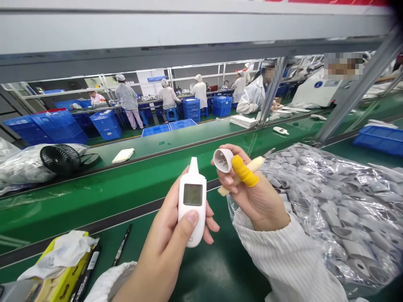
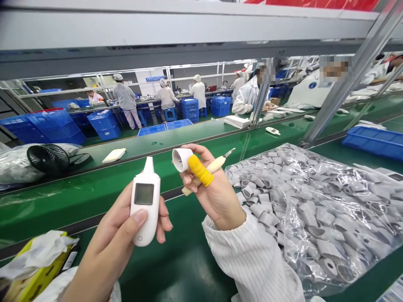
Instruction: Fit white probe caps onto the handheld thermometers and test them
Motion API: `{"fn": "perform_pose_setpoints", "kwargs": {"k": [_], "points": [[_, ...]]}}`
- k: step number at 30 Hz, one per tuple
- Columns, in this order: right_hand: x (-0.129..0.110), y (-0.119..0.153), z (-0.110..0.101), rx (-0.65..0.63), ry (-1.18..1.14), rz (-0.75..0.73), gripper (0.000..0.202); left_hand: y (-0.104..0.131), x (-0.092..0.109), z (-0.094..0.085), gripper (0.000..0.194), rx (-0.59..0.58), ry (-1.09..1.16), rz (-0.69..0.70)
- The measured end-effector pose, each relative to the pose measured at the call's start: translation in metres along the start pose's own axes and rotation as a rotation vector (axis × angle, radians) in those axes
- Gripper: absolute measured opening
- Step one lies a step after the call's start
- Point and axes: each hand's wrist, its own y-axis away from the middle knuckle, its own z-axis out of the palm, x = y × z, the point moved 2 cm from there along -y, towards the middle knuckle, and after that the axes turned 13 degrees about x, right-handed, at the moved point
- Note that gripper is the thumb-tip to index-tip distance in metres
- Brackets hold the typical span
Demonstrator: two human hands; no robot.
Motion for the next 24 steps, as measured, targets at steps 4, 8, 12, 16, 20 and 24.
{"fn": "perform_pose_setpoints", "kwargs": {"k": [4,8,12,16,20,24], "points": [[0.004,0.000,0.002,0.038,0.077,-0.121,0.036,0.001,0.000,0.003,0.062,0.002,-0.045,-0.079],[0.007,-0.001,0.001,0.088,0.094,-0.245,0.030,0.003,0.003,0.003,0.067,0.150,-0.237,-0.136],[0.007,0.000,-0.001,0.089,0.119,-0.333,0.033,0.002,0.001,0.003,0.069,0.128,-0.381,-0.048],[0.005,0.005,0.002,-0.061,0.283,-0.370,0.027,0.001,-0.001,0.001,0.063,0.127,-0.415,-0.016],[0.005,0.009,0.003,-0.049,0.305,-0.394,0.026,0.000,0.000,0.002,0.064,0.131,-0.408,-0.011],[0.006,0.011,0.003,0.007,0.358,-0.440,0.032,-0.001,0.001,0.002,0.064,0.127,-0.419,0.018]]}}
